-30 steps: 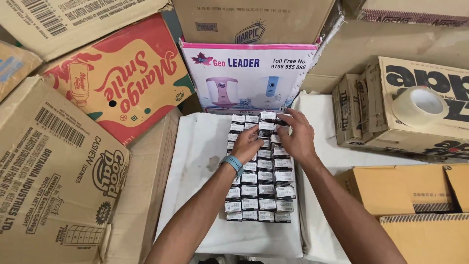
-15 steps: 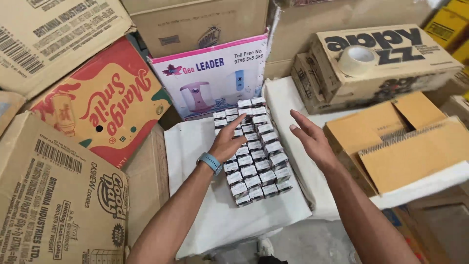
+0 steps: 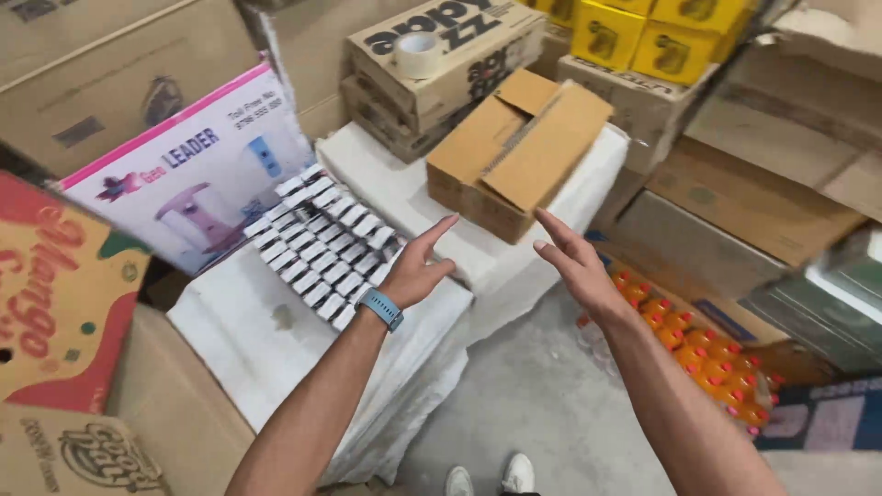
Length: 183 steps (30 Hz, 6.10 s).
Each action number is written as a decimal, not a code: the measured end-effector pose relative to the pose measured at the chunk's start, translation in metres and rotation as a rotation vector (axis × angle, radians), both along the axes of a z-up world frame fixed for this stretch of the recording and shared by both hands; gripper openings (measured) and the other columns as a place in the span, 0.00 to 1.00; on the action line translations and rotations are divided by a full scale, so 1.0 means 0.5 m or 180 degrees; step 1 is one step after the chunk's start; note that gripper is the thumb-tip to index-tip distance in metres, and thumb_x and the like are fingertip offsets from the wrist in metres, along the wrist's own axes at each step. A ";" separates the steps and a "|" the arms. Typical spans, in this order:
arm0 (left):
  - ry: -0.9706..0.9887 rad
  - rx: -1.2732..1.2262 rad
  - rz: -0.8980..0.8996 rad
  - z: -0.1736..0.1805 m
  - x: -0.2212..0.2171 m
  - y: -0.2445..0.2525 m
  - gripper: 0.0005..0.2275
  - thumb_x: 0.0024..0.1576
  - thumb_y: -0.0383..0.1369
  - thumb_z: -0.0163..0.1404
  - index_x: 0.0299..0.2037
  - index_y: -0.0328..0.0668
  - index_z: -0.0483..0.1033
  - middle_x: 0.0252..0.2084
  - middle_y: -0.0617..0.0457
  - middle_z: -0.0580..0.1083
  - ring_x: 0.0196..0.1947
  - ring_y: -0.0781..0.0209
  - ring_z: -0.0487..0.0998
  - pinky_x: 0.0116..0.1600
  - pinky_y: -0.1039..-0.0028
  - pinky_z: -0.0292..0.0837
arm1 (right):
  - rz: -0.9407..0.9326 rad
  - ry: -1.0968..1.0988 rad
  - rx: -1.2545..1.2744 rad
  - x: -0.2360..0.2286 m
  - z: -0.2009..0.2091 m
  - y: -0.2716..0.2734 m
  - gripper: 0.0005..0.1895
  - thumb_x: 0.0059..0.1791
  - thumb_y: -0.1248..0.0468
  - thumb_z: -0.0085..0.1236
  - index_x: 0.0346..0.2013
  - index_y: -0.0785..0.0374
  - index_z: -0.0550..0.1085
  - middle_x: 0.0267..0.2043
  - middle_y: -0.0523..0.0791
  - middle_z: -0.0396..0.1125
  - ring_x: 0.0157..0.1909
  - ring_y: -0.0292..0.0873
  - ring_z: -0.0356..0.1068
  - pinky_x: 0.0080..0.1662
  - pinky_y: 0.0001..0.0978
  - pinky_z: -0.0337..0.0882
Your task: The person repeatedly picks up small black and white boxes from a table with bottles, walks to a second table, and places them into a neat grid. The person then returns to the first table to repeat the process.
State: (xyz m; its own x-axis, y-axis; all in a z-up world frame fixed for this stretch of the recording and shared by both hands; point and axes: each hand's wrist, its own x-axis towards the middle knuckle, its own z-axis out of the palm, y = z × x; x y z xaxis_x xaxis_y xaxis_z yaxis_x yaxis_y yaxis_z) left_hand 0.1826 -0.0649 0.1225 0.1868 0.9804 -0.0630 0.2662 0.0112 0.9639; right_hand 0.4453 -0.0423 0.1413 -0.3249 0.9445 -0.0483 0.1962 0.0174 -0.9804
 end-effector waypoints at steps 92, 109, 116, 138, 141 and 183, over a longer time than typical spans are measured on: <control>0.1073 -0.2059 -0.5875 -0.202 2.901 -1.699 0.39 0.58 0.28 0.46 0.78 0.37 0.36 0.76 0.26 0.40 0.60 0.38 0.73 0.63 0.51 0.77 | -0.5404 -0.1705 -0.1610 2.358 -0.232 -2.105 0.31 0.49 0.63 0.58 0.68 0.60 0.67 0.63 0.53 0.68 0.68 0.61 0.64 0.66 0.58 0.64; 0.0404 -0.0198 -0.5688 -0.142 2.908 -1.721 0.22 0.60 0.16 0.37 0.66 0.29 0.65 0.67 0.28 0.62 0.67 0.30 0.64 0.66 0.44 0.72 | -0.4917 -0.2354 -0.1696 2.425 -0.227 -2.115 0.33 0.48 0.46 0.58 0.62 0.60 0.71 0.56 0.53 0.69 0.57 0.61 0.72 0.55 0.55 0.74; -0.0655 0.0252 -0.5091 -0.102 2.840 -1.762 0.21 0.58 0.19 0.50 0.64 0.36 0.68 0.59 0.38 0.68 0.64 0.34 0.69 0.63 0.47 0.73 | -0.5571 -0.1740 -0.1413 2.340 -0.050 -2.141 0.27 0.48 0.43 0.60 0.53 0.57 0.78 0.47 0.50 0.74 0.49 0.54 0.77 0.51 0.48 0.76; -0.2004 -0.1607 -0.2906 -0.112 2.615 -1.493 0.27 0.51 0.16 0.60 0.63 0.39 0.74 0.54 0.41 0.76 0.49 0.55 0.81 0.49 0.66 0.85 | -0.4375 0.1050 0.0285 2.211 -0.044 -1.892 0.32 0.47 0.75 0.62 0.67 0.58 0.70 0.58 0.55 0.70 0.49 0.45 0.74 0.47 0.43 0.82; -0.2176 -0.1519 -0.2602 -0.131 2.561 -1.420 0.26 0.51 0.15 0.60 0.63 0.37 0.74 0.54 0.36 0.76 0.50 0.49 0.81 0.48 0.60 0.85 | -0.4064 0.1066 0.0220 2.175 -0.035 -1.801 0.33 0.46 0.74 0.62 0.66 0.57 0.71 0.58 0.51 0.70 0.48 0.40 0.74 0.48 0.39 0.81; -0.2590 0.0156 0.2201 -0.097 0.753 -0.438 0.26 0.52 0.17 0.58 0.63 0.42 0.73 0.53 0.47 0.75 0.46 0.60 0.80 0.41 0.59 0.88 | 0.0983 0.0631 -0.0314 0.557 -0.039 -0.331 0.34 0.47 0.74 0.61 0.68 0.56 0.69 0.57 0.52 0.71 0.54 0.46 0.73 0.51 0.43 0.79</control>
